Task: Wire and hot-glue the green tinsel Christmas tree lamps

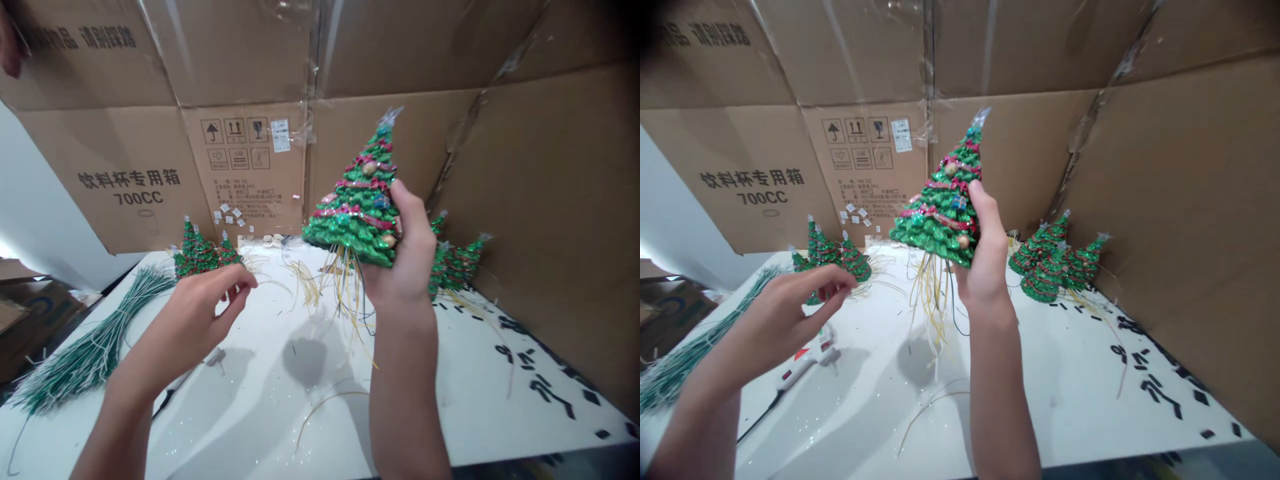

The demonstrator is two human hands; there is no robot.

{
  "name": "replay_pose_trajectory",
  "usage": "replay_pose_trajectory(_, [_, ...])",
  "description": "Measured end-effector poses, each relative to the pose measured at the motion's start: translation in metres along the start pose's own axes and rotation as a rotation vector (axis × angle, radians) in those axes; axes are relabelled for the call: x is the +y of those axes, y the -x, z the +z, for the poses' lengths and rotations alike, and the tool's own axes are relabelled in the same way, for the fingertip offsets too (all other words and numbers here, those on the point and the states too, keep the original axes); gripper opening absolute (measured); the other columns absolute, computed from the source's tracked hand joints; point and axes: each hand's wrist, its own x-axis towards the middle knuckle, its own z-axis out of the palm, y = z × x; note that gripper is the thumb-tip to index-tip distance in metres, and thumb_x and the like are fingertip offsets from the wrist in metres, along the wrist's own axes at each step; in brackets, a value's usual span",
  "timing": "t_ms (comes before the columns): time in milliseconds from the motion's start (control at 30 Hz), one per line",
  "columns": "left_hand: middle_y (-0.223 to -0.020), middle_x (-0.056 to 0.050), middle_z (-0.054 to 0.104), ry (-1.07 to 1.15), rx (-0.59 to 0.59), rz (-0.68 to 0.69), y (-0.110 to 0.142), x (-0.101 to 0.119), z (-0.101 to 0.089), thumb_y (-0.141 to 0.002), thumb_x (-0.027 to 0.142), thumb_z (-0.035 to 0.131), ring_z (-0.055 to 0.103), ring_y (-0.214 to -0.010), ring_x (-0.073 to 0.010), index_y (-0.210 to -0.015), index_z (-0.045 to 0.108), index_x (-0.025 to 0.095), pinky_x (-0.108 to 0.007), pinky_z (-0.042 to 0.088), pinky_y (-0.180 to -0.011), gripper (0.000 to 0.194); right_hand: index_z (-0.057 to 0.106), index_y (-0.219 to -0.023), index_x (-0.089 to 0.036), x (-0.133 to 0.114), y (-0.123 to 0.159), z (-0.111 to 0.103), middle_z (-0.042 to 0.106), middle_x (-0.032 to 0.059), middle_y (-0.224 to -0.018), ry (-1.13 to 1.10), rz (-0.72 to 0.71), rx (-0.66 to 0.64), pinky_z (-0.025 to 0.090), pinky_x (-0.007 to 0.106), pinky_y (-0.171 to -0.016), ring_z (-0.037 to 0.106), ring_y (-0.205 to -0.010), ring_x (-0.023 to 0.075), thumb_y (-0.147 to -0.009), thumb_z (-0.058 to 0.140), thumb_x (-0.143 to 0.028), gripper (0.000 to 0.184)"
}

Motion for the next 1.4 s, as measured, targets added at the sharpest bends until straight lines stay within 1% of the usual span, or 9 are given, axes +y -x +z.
replay_pose_trajectory(167, [-0.088, 0.003, 0.075, 0.123, 0.132, 0.115, -0.044, 0.019, -0.012, -0.103, 0.024, 0.062, 0.065, -0.075, -0.0126, -0.099, 0.073, 0.024, -0.025, 0.047, -0.073, 0.011, 0.082, -0.109, -0.033, -0.004, 0.007, 0.005, 0.085, 0.0024, -0.112, -0.047, 0.222, -0.145, 0.060, 0.065, -0.109, 0.073, -0.132, 0.0367, -0.095, 0.063, -0.064, 0.039])
replay_pose_trajectory(367, [-0.093, -0.003, 0.073, 0.577, 0.277, 0.150, -0.065, 0.010, 0.009, -0.102, 0.028, 0.069, 0.068, -0.083, -0.0164, -0.101, 0.072, 0.020, -0.028, 0.054, -0.078, 0.008, 0.083, -0.115, -0.031, -0.004, 0.019, 0.014, 0.086, 0.0047, -0.103, -0.061, 0.512, -0.336, 0.062, 0.061, -0.103, 0.078, -0.117, 0.0369, -0.089, 0.072, -0.063, 0.044])
replay_pose_trajectory(567, [-0.103, -0.004, 0.073, 0.942, 0.419, 0.066, -0.070, -0.008, 0.024, -0.090, 0.037, 0.088, 0.066, -0.091, -0.0178, -0.102, 0.070, 0.022, -0.030, 0.054, -0.088, 0.026, 0.082, -0.112, -0.027, 0.002, 0.028, 0.025, 0.084, 0.0077, -0.109, -0.042, 0.508, -0.399, 0.057, 0.057, -0.111, 0.077, -0.114, 0.0350, -0.087, 0.076, -0.061, 0.042])
replay_pose_trajectory(700, [-0.102, -0.006, 0.075, 0.931, 0.434, 0.010, -0.071, -0.008, 0.024, -0.086, 0.046, 0.091, 0.068, -0.095, -0.0211, -0.104, 0.071, 0.022, -0.034, 0.056, -0.092, 0.036, 0.078, -0.113, -0.028, 0.010, 0.020, 0.020, 0.083, 0.0063, -0.118, 0.002, 0.544, -0.453, 0.053, 0.053, -0.115, 0.075, -0.119, 0.0327, -0.088, 0.079, -0.058, 0.040])
replay_pose_trajectory(800, [-0.103, -0.006, 0.074, 0.873, 0.461, 0.004, -0.073, -0.013, 0.027, -0.088, 0.047, 0.088, 0.067, -0.095, -0.0209, -0.104, 0.072, 0.021, -0.034, 0.057, -0.090, 0.035, 0.079, -0.110, -0.029, 0.012, 0.016, 0.020, 0.084, 0.0046, -0.108, -0.044, 0.603, -0.455, 0.058, 0.053, -0.109, 0.077, -0.115, 0.0330, -0.088, 0.078, -0.056, 0.035])
replay_pose_trajectory(1000, [-0.102, -0.005, 0.073, 0.952, 0.283, -0.068, -0.079, -0.011, 0.038, -0.100, 0.053, 0.070, 0.069, -0.087, -0.0192, -0.126, 0.062, 0.024, -0.030, 0.058, -0.077, 0.040, 0.083, -0.112, -0.028, 0.021, 0.010, 0.023, 0.084, 0.0073, -0.097, -0.109, 0.592, -0.333, 0.062, 0.056, -0.099, 0.078, -0.108, 0.0346, -0.087, 0.072, -0.059, 0.042])
replay_pose_trajectory(1133, [-0.081, -0.001, 0.068, 0.953, 0.154, -0.082, -0.079, -0.003, 0.041, -0.106, 0.053, 0.059, 0.065, -0.073, -0.0177, -0.102, 0.067, 0.023, -0.030, 0.057, -0.071, 0.032, 0.083, -0.108, -0.029, 0.031, -0.001, 0.011, 0.083, 0.0073, -0.097, -0.039, 0.416, -0.229, 0.062, 0.056, -0.094, 0.078, -0.104, 0.0361, -0.083, 0.072, -0.066, 0.046])
replay_pose_trajectory(1233, [-0.082, -0.001, 0.067, 0.953, 0.095, -0.073, -0.079, -0.002, 0.044, -0.107, 0.053, 0.057, 0.066, -0.076, -0.0175, -0.095, 0.066, 0.024, -0.030, 0.058, -0.074, 0.033, 0.082, -0.109, -0.029, 0.034, -0.007, 0.005, 0.082, 0.0087, -0.097, 0.025, 0.311, -0.243, 0.062, 0.057, -0.091, 0.077, -0.102, 0.0362, -0.080, 0.072, -0.071, 0.052])
replay_pose_trajectory(1400, [-0.086, -0.003, 0.069, 0.971, 0.002, -0.029, -0.079, -0.004, 0.048, -0.106, 0.053, 0.058, 0.068, -0.084, -0.0185, -0.090, 0.065, 0.023, -0.033, 0.058, -0.083, 0.035, 0.081, -0.102, -0.023, 0.028, -0.010, 0.008, 0.082, 0.0114, -0.094, -0.028, 0.362, -0.319, 0.062, 0.056, -0.094, 0.078, -0.105, 0.0337, -0.084, 0.060, -0.070, 0.055])
